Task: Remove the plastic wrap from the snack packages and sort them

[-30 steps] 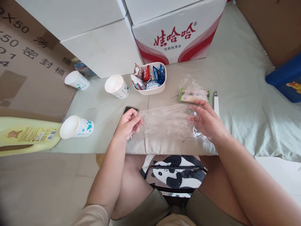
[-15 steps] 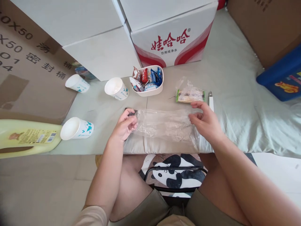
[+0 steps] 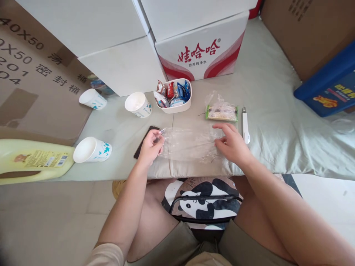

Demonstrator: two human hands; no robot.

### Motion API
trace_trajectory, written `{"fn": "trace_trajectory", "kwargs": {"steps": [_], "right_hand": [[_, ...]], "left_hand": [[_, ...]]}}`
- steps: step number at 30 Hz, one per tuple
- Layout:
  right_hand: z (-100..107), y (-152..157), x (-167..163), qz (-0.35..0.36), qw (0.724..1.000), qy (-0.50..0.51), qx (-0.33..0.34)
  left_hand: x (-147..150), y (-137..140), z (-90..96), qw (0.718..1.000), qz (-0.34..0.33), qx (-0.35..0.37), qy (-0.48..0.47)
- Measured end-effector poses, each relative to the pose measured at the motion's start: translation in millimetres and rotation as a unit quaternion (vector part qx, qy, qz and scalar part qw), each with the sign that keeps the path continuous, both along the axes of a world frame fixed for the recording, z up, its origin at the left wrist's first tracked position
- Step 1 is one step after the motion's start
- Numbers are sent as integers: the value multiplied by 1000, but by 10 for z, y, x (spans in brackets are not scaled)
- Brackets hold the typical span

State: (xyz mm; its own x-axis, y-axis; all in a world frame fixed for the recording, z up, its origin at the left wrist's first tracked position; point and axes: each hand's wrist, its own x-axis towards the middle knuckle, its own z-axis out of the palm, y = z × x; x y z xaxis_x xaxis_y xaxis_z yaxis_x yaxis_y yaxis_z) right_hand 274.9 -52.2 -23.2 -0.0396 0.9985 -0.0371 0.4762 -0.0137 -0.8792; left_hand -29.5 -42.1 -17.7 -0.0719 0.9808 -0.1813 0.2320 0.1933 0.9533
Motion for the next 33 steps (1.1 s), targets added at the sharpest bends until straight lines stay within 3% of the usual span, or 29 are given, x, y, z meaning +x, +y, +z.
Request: {"fn": "trace_trajectory", "kwargs": {"steps": [5, 13, 18, 25, 33], "right_hand": [[-61, 25, 32, 25, 994, -91, 59], [-76, 43, 93, 17, 987, -141, 74], [-136, 65, 94, 4, 986, -145, 81], [-191, 130, 18, 3, 986, -151, 65], [-163, 132, 48, -12, 985, -158, 65]], "left_hand": [[-12, -4, -61, 995, -6, 45, 91], [78, 63, -128, 988, -42, 98, 109], [94, 121, -159, 974, -54, 130, 178], [133, 86, -129, 943, -53, 107, 311], [169, 101, -146, 925, -63, 91, 365]]}}
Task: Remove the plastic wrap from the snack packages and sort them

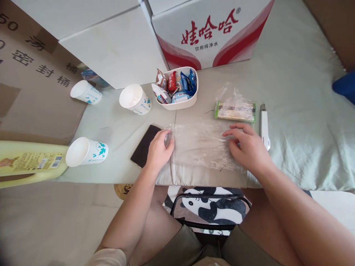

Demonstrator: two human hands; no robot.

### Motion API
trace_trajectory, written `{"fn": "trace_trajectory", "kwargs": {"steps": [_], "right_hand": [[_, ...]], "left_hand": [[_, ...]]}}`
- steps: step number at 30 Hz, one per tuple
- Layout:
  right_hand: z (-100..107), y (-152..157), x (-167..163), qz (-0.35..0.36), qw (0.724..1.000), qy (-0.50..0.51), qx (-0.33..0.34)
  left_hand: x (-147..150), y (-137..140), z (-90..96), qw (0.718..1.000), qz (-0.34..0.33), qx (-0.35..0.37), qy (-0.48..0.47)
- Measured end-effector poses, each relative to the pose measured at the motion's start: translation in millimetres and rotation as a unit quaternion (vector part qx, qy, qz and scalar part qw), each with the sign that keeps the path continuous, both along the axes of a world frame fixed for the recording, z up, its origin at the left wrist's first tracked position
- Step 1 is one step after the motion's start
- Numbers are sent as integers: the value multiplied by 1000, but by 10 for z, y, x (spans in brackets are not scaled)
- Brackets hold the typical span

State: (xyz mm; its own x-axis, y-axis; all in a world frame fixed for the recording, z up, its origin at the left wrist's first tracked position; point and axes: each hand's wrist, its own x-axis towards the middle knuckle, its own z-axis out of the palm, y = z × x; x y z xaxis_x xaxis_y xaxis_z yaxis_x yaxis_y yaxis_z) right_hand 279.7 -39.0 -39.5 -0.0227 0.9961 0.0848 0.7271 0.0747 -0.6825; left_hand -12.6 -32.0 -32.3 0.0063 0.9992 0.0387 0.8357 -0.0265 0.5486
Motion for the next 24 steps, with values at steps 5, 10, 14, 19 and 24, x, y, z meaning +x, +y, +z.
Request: {"fn": "trace_trajectory", "kwargs": {"steps": [5, 10, 14, 19, 24], "right_hand": [[16, -12, 37, 4, 999, -39, 22], [47, -20, 11, -5, 992, -120, 35], [110, -57, -54, 15, 990, -136, 44], [128, -147, -58, 42, 983, -168, 60], [48, -244, 56, 82, 971, -215, 61]], "left_hand": [[50, -2, 18, 1000, 4, -9, 28], [78, -10, 28, 999, -2, -10, 35], [78, -14, 35, 999, -6, -11, 37], [105, -32, 85, 999, -12, -10, 37], [179, -60, 162, 999, -10, -14, 36]]}}
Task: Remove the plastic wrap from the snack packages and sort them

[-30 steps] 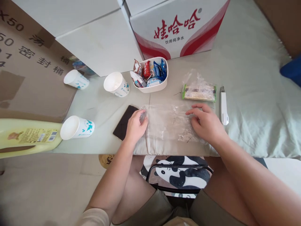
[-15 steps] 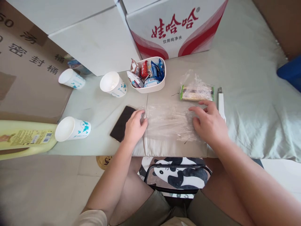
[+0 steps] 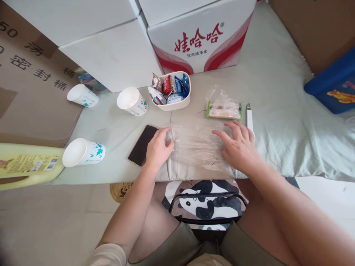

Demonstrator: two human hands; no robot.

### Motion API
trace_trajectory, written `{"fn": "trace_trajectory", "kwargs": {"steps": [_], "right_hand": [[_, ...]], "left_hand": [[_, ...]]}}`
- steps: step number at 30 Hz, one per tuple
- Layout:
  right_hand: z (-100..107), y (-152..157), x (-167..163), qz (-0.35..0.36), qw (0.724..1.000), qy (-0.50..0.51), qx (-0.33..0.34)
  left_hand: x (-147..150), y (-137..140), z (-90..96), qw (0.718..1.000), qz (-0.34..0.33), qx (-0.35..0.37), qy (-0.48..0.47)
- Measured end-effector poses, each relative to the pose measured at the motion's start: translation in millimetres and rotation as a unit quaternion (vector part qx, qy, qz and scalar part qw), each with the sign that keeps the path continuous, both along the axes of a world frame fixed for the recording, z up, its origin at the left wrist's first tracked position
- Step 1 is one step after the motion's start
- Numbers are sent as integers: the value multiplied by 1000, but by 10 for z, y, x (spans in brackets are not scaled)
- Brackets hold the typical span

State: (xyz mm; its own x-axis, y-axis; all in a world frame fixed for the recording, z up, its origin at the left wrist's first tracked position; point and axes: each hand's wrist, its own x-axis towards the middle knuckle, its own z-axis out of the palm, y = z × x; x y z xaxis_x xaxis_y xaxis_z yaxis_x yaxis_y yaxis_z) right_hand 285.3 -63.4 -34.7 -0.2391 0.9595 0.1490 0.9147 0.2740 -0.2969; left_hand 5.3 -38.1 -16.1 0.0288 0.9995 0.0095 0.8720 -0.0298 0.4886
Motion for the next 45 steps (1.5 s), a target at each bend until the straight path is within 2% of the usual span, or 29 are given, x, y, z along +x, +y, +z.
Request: {"fn": "trace_trajectory", "kwargs": {"steps": [5, 9, 15, 17, 20, 22, 26, 29, 31, 35, 39, 40, 42, 44, 45], "right_hand": [[-59, -68, 100, 44, 998, -46, -13], [-51, -115, 160, 89, 992, -63, -66], [11, -244, 152, 195, 969, -62, -141], [22, -242, 136, 192, 973, -37, -120], [32, -172, 107, 149, 987, 10, -66], [46, -108, 68, 134, 989, 44, -53], [88, -20, -79, 147, 976, 135, -84], [106, 7, -213, 161, 955, 218, -120], [115, 14, -286, 154, 937, 270, -161], [155, 17, -363, 112, 910, 307, -255], [213, 32, -386, 113, 914, 283, -267], [226, 38, -392, 102, 915, 286, -266], [246, 50, -408, 67, 912, 302, -269], [256, 57, -426, 36, 903, 327, -277], [257, 58, -435, 24, 896, 343, -281]], "left_hand": [[19, -6, -5, 1000, 2, 31, -1], [15, 1, -94, 996, -34, 73, 28], [25, 24, -165, 996, -73, 52, 30], [23, 46, -167, 996, -80, 44, 3], [22, 66, -180, 994, -95, 28, -51], [28, 56, -183, 989, -106, 21, -97], [62, -26, -119, 963, -164, 33, -210], [87, -112, -36, 940, -213, 43, -265], [88, -160, 0, 931, -220, 43, -289], [34, -195, -3, 923, -208, 57, -317], [-77, -120, -59, 922, -184, 111, -321], [-104, -85, -77, 922, -155, 122, -333], [-144, -7, -117, 918, -53, 123, -374], [-149, 58, -150, 898, 55, 72, -430], [-135, 77, -159, 882, 88, 26, -462]]}}
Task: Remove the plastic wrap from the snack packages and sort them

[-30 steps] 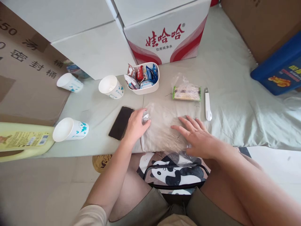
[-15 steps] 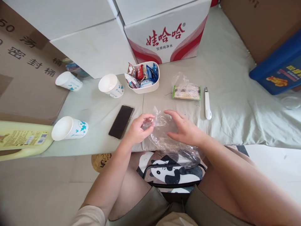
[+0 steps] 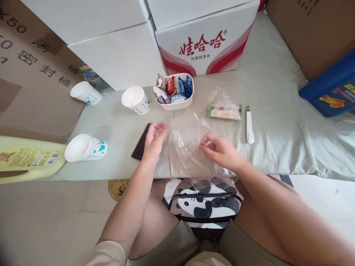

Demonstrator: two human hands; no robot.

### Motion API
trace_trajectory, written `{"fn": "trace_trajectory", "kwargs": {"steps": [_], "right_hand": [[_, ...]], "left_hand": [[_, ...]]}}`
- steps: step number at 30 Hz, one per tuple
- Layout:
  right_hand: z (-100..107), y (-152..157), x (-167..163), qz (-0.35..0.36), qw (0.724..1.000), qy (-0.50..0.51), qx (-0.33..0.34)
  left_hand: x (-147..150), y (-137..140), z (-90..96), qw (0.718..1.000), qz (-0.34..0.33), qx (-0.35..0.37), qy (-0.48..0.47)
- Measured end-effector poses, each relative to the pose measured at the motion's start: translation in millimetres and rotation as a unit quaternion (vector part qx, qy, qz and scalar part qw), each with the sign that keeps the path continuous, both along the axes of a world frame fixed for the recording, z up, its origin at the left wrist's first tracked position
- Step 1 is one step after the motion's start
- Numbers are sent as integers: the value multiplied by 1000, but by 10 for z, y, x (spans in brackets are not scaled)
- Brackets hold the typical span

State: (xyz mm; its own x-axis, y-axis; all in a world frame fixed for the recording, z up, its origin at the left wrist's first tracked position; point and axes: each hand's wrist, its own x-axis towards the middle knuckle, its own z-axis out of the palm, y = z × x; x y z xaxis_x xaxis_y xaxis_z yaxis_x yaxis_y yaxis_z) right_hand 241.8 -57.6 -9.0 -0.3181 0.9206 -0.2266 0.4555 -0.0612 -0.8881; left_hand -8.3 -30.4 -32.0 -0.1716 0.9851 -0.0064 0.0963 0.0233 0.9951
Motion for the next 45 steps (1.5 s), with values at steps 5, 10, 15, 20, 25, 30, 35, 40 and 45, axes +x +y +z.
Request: {"fn": "trace_trajectory", "kwargs": {"steps": [5, 10, 15, 20, 25, 30, 35, 40, 45], "right_hand": [[-18, -10, -21, -39, 997, 60, -30], [0, -14, -11, -32, 996, 79, -32], [40, -10, 5, -20, 996, 86, -19], [23, -13, 18, -13, 994, 109, -18], [-7, -13, 22, -7, 992, 118, -30], [17, -25, -9, -16, 983, 159, -88], [10, -34, -40, -12, 976, 194, -99], [-24, -39, -36, -10, 973, 215, -76], [-29, -42, -24, -10, 973, 225, -59]], "left_hand": [[169, -60, 58, 940, -175, -188, -223], [299, -165, 183, 895, -297, -233, -236], [311, -180, 208, 923, -272, -235, -135], [293, -182, 173, 926, -284, -228, -102], [302, -170, 135, 938, -278, -192, -79], [277, -148, 135, 952, -253, -150, -82], [248, -165, 143, 953, -252, -128, -113], [240, -172, 107, 949, -251, -117, -149], [233, -159, 69, 947, -247, -115, -172]]}}
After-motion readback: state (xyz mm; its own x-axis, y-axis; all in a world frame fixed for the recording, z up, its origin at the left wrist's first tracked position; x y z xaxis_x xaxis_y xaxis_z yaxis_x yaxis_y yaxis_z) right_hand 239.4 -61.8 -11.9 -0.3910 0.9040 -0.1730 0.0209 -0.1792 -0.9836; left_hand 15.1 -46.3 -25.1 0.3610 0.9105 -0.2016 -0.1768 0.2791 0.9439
